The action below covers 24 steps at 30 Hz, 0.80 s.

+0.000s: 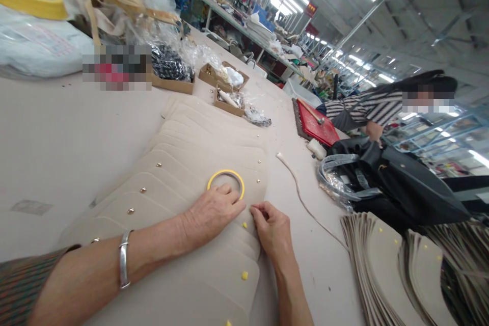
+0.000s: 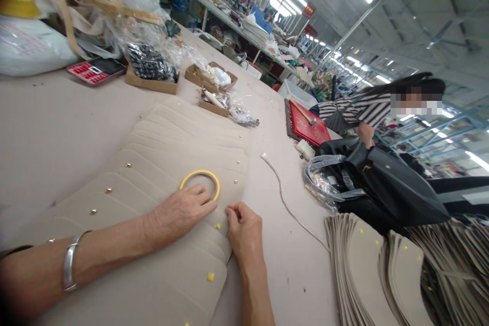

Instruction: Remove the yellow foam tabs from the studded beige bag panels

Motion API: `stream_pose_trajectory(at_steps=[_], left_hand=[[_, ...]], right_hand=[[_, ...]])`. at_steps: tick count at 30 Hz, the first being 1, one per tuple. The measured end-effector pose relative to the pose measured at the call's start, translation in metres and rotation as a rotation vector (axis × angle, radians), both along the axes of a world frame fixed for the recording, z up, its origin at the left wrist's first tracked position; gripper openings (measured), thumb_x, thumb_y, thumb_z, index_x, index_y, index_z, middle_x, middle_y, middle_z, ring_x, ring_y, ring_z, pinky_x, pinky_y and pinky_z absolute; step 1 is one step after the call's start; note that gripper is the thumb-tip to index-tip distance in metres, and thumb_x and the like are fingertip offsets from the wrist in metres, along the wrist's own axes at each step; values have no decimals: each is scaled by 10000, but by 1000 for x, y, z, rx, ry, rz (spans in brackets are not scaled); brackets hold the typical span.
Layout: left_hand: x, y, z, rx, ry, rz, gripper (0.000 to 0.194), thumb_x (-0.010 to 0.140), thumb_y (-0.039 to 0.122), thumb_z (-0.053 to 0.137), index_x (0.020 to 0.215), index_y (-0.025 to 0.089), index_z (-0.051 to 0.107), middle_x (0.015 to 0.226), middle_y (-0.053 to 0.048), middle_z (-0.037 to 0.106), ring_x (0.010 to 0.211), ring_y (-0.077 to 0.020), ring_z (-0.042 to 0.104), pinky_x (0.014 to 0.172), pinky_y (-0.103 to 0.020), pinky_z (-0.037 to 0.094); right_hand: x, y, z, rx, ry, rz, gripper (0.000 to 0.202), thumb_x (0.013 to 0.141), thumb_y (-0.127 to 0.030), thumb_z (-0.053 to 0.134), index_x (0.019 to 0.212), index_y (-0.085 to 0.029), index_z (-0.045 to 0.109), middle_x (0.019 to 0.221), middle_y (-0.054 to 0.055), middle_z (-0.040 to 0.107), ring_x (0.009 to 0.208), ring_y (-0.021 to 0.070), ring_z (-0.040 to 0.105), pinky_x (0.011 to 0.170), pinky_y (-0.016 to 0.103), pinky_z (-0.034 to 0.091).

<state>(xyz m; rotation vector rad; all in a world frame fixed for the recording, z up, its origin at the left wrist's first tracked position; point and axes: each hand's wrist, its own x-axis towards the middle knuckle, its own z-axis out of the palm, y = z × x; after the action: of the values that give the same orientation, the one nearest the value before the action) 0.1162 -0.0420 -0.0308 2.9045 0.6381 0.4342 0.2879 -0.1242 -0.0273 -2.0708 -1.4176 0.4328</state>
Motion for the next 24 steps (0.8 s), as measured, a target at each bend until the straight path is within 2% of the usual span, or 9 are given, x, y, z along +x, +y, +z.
stream_pose_trajectory(at_steps=[3, 5, 7, 9, 13, 19, 24], left_hand=[[0, 0, 0, 3, 11, 4, 41, 897, 155, 551, 865, 178, 560, 872, -56, 590, 831, -230, 513, 669, -341, 407], [0, 0, 1, -2, 20, 7, 39, 894, 150, 552, 871, 180, 560, 880, -57, 594, 830, -235, 514, 666, -346, 410], [0, 0, 3, -10, 32, 8, 41, 891, 144, 553, 871, 178, 562, 882, -60, 596, 834, -236, 515, 670, -345, 413], [0, 0, 6, -15, 38, 6, 47, 895, 141, 546, 866, 174, 563, 880, -63, 596, 842, -233, 515, 674, -340, 413], [0, 1, 6, -15, 16, 6, 67, 904, 137, 524, 859, 171, 561, 865, -60, 589, 839, -224, 511, 685, -334, 414], [-1, -2, 0, 24, -37, -27, 70, 883, 116, 526, 854, 174, 553, 842, -54, 585, 805, -227, 511, 688, -340, 421], [-10, 0, 10, 41, -162, -66, 119, 930, 136, 456, 875, 183, 549, 786, -28, 566, 703, -186, 514, 607, -287, 414]], right_hand=[[6, -4, -4, 3, 59, -115, 263, 787, -372, 634, 973, -186, 653, 494, -60, 586, 459, 142, 543, 501, 240, 417], [10, -9, -6, 2, 194, -150, 279, 793, -417, 628, 938, -179, 635, 519, -50, 594, 463, 141, 549, 467, 234, 419], [11, -15, -7, 3, 287, -117, 261, 825, -431, 586, 838, -178, 649, 574, -18, 630, 500, 143, 571, 465, 231, 433], [9, -19, -8, 33, 231, -57, 249, 840, -400, 571, 815, -181, 687, 659, 16, 683, 586, 157, 612, 538, 246, 471], [0, -14, -9, 94, -45, -12, 245, 866, -338, 531, 825, -200, 728, 804, 49, 737, 725, 180, 650, 695, 278, 478], [-5, -1, -5, 27, -187, 2, 250, 874, -321, 509, 776, -200, 705, 737, 27, 711, 675, 156, 627, 640, 244, 435], [1, -11, 11, -110, -125, 134, 203, 806, -261, 583, 645, -204, 694, 617, -20, 674, 582, 133, 593, 550, 223, 378]])
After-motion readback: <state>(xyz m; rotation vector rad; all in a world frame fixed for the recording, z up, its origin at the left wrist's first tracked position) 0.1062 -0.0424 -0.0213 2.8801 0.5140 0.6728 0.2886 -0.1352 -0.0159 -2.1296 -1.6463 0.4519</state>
